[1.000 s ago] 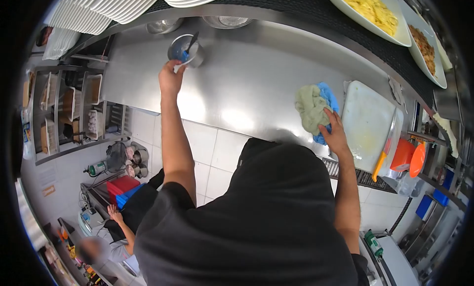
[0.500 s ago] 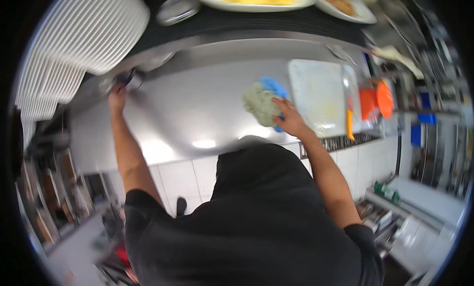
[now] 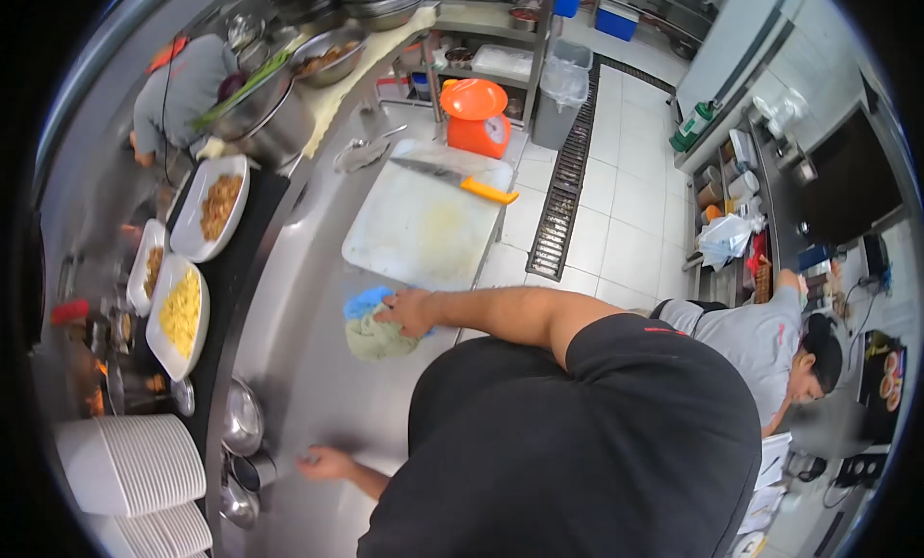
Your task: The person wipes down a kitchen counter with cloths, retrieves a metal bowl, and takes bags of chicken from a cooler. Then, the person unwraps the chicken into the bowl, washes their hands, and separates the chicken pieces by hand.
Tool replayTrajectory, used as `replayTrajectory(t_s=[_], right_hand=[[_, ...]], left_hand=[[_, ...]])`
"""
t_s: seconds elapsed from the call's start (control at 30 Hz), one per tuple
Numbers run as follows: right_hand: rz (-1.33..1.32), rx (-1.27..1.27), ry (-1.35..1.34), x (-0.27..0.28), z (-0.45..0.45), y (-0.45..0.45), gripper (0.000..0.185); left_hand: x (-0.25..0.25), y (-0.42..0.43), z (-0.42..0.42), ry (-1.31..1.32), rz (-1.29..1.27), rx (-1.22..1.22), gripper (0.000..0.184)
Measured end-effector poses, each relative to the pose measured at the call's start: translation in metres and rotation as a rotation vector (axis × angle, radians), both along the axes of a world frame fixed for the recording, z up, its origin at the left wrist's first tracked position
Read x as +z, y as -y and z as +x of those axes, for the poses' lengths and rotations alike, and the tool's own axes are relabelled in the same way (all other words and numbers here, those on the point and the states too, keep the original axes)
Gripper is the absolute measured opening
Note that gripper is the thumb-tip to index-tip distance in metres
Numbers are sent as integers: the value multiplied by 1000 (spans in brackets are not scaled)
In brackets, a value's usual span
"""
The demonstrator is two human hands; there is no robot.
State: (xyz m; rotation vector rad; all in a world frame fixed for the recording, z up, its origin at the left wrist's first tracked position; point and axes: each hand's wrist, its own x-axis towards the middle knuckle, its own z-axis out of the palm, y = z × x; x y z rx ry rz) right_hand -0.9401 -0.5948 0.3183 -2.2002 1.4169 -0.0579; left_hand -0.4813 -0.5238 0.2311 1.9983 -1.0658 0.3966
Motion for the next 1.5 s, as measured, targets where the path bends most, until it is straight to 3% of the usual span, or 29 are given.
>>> replayTrajectory(t_s=[0.07,0.13,0.2,0.3,0.4,0.5,0.6,0.7,0.77,0.83,0.9,1.03,1.13,1.3,1.37,1.47,1.5], right_hand=[[39,42,-50,25,2,0,70],[-78,-2,59,38,-4,2,66],[-159,-56,182,58,-18,3,61],[-242,-154,383,84,-57,-13,54],[-343,-255,499,82,-109,-46,45],[-344,-371,496,62,-166,-95,38],[-224,-467,457,40,-239,-149,37],[-126,-662,506,17,-312,-198,35],[-152,-820,561,11,-358,-225,34],[-200,-876,565,12,-411,-233,32],[-213,-889,545,6,-452,-235,31],[-74,-852,417,8,-534,-212,32],[-3,-844,298,17,-566,-195,35],[127,-869,325,-37,-633,-175,41],[219,-936,355,-84,-661,-176,44],[252,-1077,271,-182,-719,-235,44],[508,-1146,179,-176,-740,-261,44]], left_hand=[[6,8,-97,-284,23,-239,53],[38,16,-176,-191,44,-475,54],[95,21,-237,-296,247,-642,54],[134,33,-292,-308,266,-991,52],[164,40,-326,-266,633,-1237,52],[154,47,-349,-58,905,-1405,56],[137,46,-392,159,882,-1450,58],[140,39,-469,112,922,-1493,61],[186,23,-552,126,1000,-1518,60],[193,21,-620,51,908,-1765,57],[216,15,-676,75,853,-1909,55],[252,16,-744,113,979,-1832,56],[237,18,-776,90,1044,-1844,56],[204,44,-827,-45,1015,-1840,59],[194,64,-853,-35,1125,-1824,60],[187,106,-915,-31,1073,-1929,61],[185,119,-942,-24,1092,-1929,61]])
